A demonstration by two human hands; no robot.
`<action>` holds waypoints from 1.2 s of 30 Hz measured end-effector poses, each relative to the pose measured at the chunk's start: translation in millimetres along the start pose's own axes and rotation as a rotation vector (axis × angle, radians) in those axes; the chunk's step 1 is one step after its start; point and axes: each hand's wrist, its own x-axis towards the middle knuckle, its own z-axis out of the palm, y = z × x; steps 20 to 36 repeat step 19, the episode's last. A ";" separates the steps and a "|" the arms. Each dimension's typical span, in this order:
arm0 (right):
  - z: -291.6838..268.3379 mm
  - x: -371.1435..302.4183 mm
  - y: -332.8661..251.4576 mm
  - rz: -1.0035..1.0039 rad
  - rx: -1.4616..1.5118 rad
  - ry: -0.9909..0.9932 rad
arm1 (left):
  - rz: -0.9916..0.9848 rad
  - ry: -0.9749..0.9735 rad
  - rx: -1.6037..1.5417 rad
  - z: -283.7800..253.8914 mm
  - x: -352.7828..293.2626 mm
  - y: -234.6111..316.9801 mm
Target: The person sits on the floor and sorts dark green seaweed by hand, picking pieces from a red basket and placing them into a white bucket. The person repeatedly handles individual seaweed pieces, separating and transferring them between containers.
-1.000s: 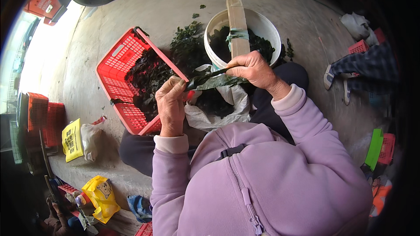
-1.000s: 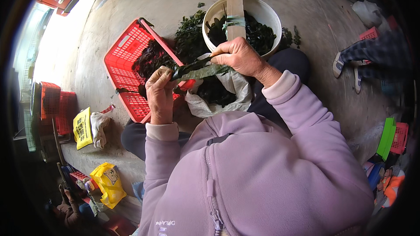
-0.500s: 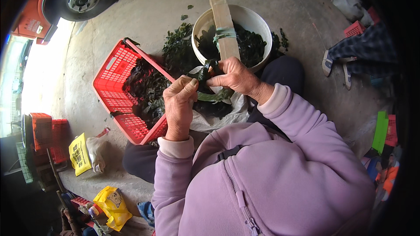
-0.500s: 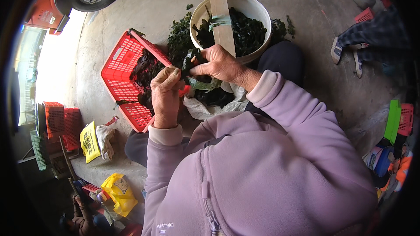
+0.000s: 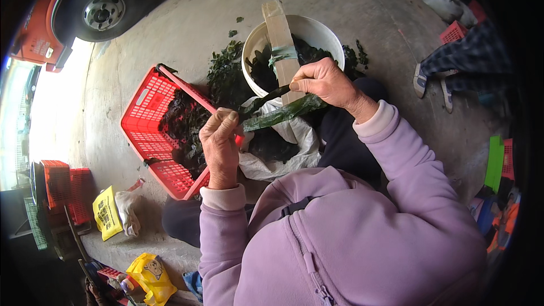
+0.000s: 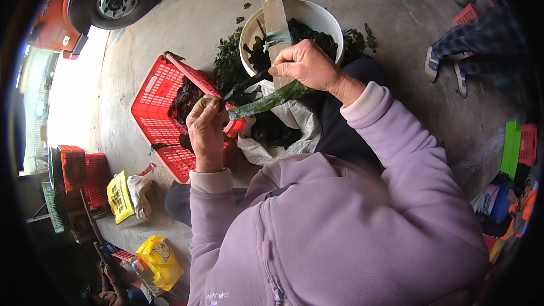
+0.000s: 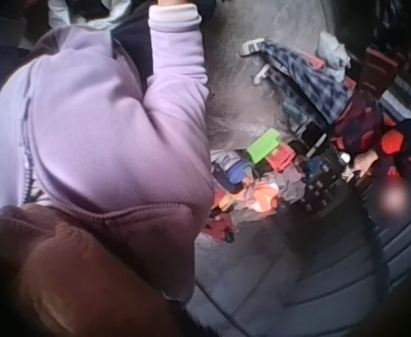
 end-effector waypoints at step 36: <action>-28.2 104.7 105.9 0.177 -0.100 0.282 | 0.520 -0.012 1.284 15.4 187.2 -63.7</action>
